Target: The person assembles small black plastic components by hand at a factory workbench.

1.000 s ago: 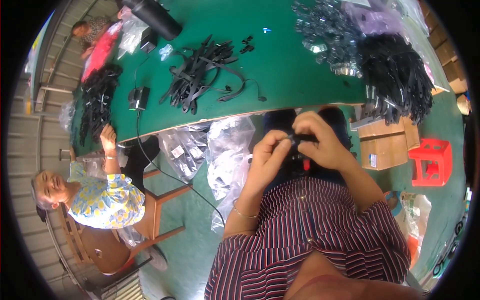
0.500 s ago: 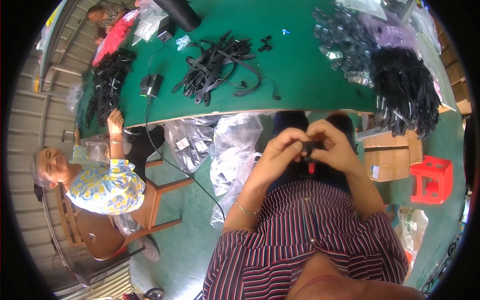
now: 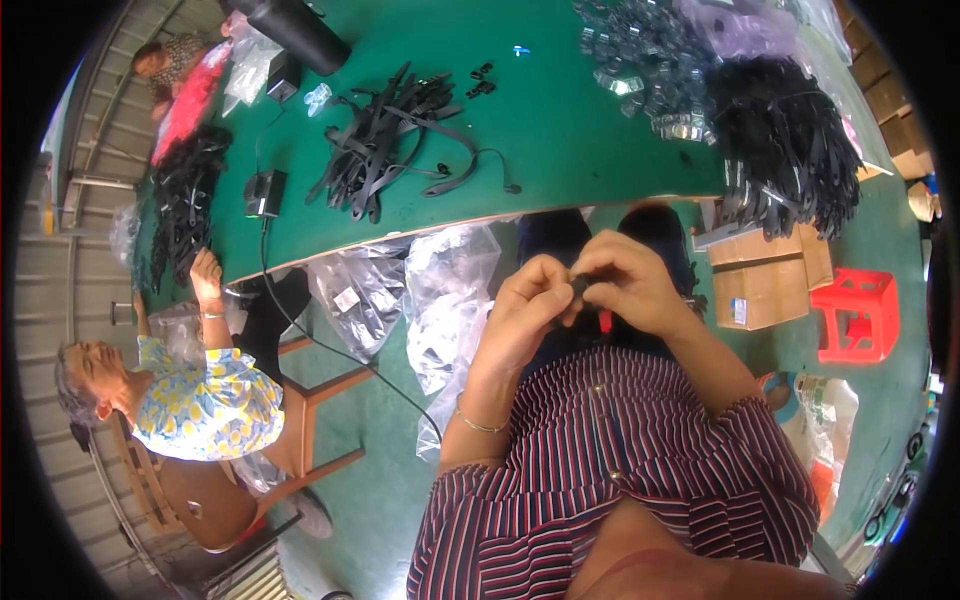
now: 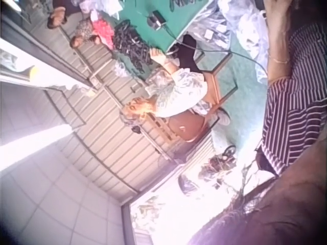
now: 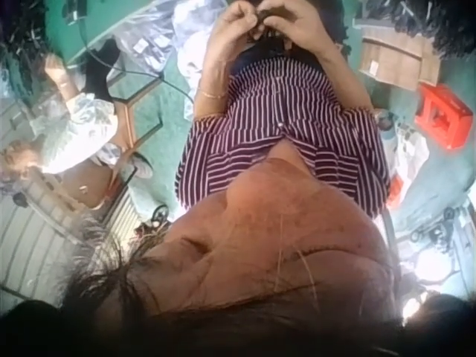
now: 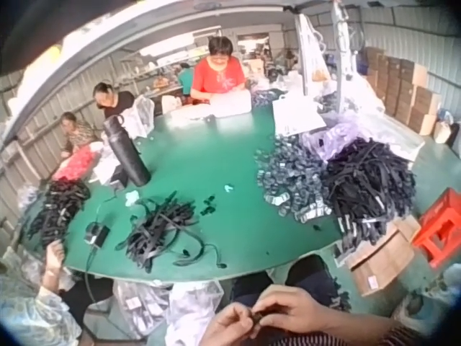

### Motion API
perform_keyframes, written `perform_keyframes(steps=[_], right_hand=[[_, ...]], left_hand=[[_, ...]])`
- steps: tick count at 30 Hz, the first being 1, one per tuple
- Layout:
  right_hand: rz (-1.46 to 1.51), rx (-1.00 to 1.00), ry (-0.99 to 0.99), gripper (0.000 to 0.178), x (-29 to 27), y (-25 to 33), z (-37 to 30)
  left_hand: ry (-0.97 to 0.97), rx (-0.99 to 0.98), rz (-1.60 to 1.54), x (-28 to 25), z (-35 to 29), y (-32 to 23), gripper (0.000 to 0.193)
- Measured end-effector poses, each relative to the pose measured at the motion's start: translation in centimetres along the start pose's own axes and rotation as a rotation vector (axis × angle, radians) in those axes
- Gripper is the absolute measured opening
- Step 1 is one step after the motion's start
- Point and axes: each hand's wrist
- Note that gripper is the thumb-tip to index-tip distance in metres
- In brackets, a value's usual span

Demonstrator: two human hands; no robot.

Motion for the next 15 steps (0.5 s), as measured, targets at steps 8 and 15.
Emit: perform_keyframes(steps=[8, 15], right_hand=[[-0.271, -0.117, 0.003, 0.021, -0.49, 0.3, 0.49], [-0.225, -0.115, 0.028, 0.022, -0.52, 0.06, 0.49]], left_hand=[[0.017, 0.052, -0.088, 0.02, 0.24, 0.12, 0.019], [-0.002, 0.034, -0.072, -0.22, 0.31, 0.38, 0.014]])
Point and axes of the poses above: each hand's wrist, its own z-axis towards the middle knuckle, its own x-axis out of the palm, y = z × x, and after that the axes turned 9 degrees about z, right-handed
